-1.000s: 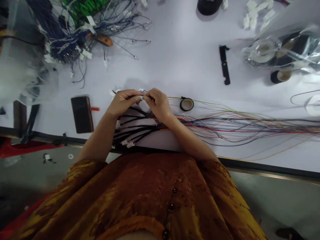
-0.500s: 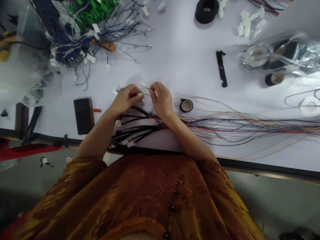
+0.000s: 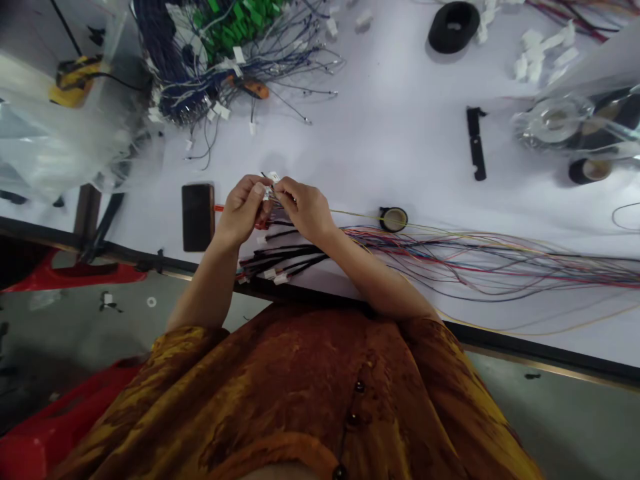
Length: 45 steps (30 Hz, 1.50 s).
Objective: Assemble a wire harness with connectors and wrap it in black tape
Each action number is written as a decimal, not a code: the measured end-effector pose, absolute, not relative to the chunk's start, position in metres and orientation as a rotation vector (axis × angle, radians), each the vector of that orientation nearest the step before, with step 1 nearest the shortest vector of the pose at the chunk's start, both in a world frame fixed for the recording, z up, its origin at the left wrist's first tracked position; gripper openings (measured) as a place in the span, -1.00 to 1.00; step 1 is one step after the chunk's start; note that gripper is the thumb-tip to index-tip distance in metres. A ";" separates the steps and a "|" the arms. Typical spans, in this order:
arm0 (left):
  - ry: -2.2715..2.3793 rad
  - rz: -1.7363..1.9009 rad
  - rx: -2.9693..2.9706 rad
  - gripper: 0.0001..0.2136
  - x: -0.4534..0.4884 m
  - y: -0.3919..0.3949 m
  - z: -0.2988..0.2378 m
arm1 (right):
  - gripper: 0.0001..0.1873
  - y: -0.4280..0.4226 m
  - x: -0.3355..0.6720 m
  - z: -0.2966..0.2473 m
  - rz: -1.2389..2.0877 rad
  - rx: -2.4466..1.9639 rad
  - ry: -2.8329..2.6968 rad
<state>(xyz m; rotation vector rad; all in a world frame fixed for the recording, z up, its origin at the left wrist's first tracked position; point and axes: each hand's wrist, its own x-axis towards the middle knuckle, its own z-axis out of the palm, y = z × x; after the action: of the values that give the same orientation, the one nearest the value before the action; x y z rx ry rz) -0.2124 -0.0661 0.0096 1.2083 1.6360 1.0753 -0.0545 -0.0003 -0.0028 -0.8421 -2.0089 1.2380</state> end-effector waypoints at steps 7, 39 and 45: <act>1.718 1.106 1.314 -0.48 -0.211 -0.070 0.017 | -0.77 -0.001 -0.049 -0.009 1.162 -0.722 -2.115; 1.561 1.568 0.692 -0.86 -0.168 -0.080 -0.011 | -0.64 -0.019 -0.014 -0.007 0.800 -1.010 -2.432; 1.674 1.527 0.816 -0.81 -0.173 -0.085 -0.010 | -0.64 -0.024 -0.010 -0.008 0.809 -1.039 -2.492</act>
<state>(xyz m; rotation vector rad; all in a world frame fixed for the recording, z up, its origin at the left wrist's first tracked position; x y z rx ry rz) -0.1731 -0.0850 -0.0099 0.8164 1.6742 1.5269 -0.0098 -0.0242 -0.0081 -1.0394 -2.4920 0.8091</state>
